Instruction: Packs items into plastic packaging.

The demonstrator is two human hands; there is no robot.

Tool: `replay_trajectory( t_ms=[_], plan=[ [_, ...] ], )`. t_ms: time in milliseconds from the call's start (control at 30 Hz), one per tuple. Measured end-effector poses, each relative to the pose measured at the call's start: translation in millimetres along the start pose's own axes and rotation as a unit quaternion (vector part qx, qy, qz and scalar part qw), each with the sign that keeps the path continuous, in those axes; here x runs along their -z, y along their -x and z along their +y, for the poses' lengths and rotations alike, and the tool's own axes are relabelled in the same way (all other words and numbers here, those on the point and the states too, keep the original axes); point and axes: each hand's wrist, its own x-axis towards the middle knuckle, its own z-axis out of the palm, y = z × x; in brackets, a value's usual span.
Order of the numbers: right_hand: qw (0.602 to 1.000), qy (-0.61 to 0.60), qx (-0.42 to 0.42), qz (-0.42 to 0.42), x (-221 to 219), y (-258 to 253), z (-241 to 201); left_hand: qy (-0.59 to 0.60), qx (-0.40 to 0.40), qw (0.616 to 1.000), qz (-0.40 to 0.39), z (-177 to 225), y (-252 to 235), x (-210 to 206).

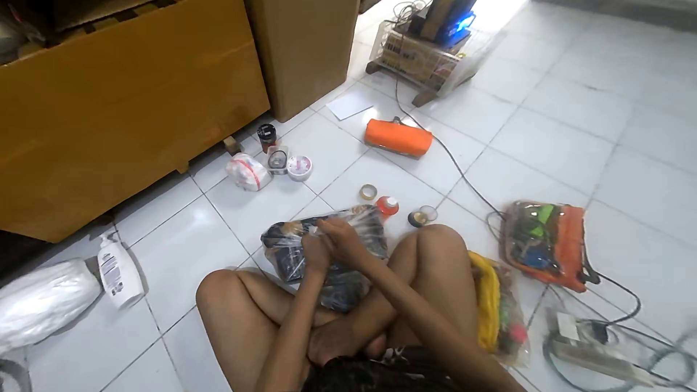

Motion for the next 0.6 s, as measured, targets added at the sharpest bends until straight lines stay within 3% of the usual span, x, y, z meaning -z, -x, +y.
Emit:
replay_trajectory(
  t_ms=[100,233,300,367,400,433,500,533,600],
  plan=[
    [0.996,0.091,0.009,0.000,2.3,-19.1,-8.9,-0.010,-0.013,0.998,-0.060,-3.4,-0.9,11.7],
    [0.942,0.121,-0.183,-0.254,22.6,-53.7,-52.9,0.105,-0.128,0.986,0.029,-27.2,12.3,8.3],
    [0.930,0.123,-0.206,-0.280,22.5,-54.6,-68.2,0.114,-0.082,0.990,-0.029,-3.1,33.4,50.4],
    [0.930,0.144,-0.182,-0.284,19.4,-49.5,-72.7,0.068,0.024,0.985,-0.154,42.7,53.8,110.5],
    [0.933,0.162,-0.159,-0.278,18.3,-47.0,-72.2,0.063,0.050,0.982,-0.173,47.8,58.3,113.2],
    [0.942,0.173,-0.134,-0.255,16.9,-43.9,-70.1,0.091,0.044,0.984,-0.145,36.9,65.3,94.0],
    [0.960,0.175,-0.098,-0.193,14.2,-35.9,-63.3,0.158,-0.028,0.987,0.007,-15.1,79.5,7.2],
    [0.972,0.168,-0.076,-0.146,11.7,-29.9,-57.1,0.168,-0.023,0.984,0.048,-26.0,83.1,-18.3],
    [0.990,0.117,-0.042,-0.069,11.1,-14.8,-39.9,0.183,0.048,0.982,-0.029,-5.4,64.4,5.9]
  ],
)
